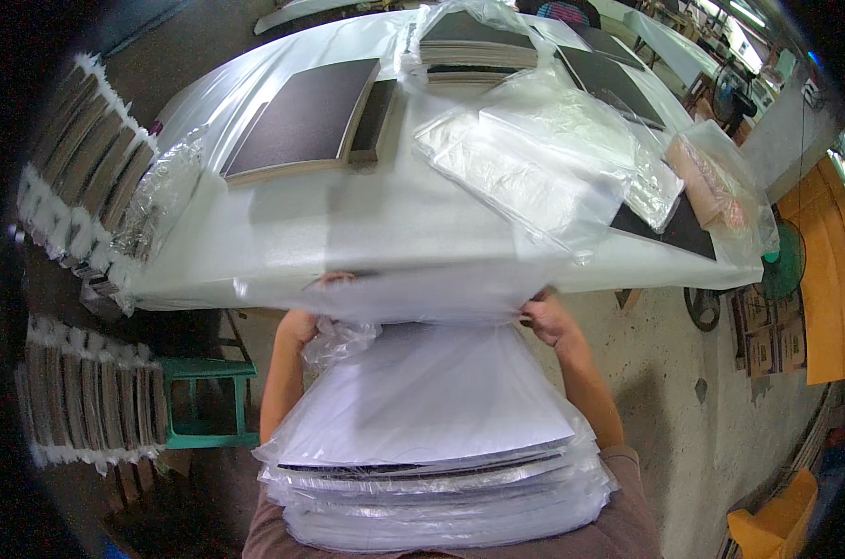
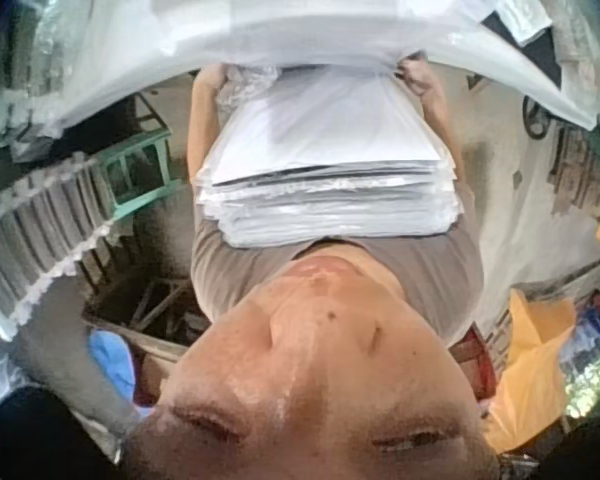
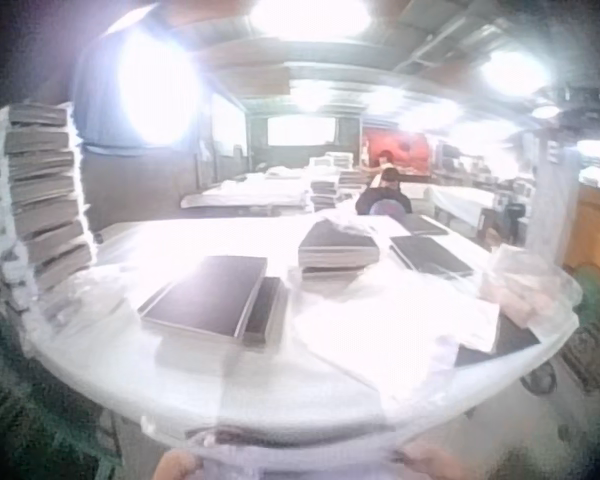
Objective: The person places books into plastic bags by hand and stacks them on a table.
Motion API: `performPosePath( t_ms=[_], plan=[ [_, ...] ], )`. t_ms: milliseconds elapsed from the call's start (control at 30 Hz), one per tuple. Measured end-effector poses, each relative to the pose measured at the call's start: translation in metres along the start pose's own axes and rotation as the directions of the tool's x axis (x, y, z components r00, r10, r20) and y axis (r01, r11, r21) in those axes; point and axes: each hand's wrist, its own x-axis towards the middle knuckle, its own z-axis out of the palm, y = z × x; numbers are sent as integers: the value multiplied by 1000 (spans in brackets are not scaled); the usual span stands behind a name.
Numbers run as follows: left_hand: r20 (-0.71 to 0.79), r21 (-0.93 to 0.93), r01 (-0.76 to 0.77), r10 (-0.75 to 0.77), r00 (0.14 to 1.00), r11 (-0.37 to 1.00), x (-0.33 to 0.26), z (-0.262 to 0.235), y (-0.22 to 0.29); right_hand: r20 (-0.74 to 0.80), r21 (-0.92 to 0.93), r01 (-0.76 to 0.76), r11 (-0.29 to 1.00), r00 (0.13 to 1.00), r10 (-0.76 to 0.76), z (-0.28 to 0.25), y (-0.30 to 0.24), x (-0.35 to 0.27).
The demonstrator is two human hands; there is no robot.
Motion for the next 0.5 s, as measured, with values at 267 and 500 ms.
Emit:
performPosePath(
  t_ms=[267, 500],
  plan=[
    [-290, -314, 374, -464, 837, 873, -51, 40, -29, -93, -325, -38, 945, 996, 8, -9, 77, 2],
    [-452, 62, 296, -237, 860, 953, 1, 3, -173, -72, -415, 62, 908, 992, -100, 12, 70, 20]
  ],
)
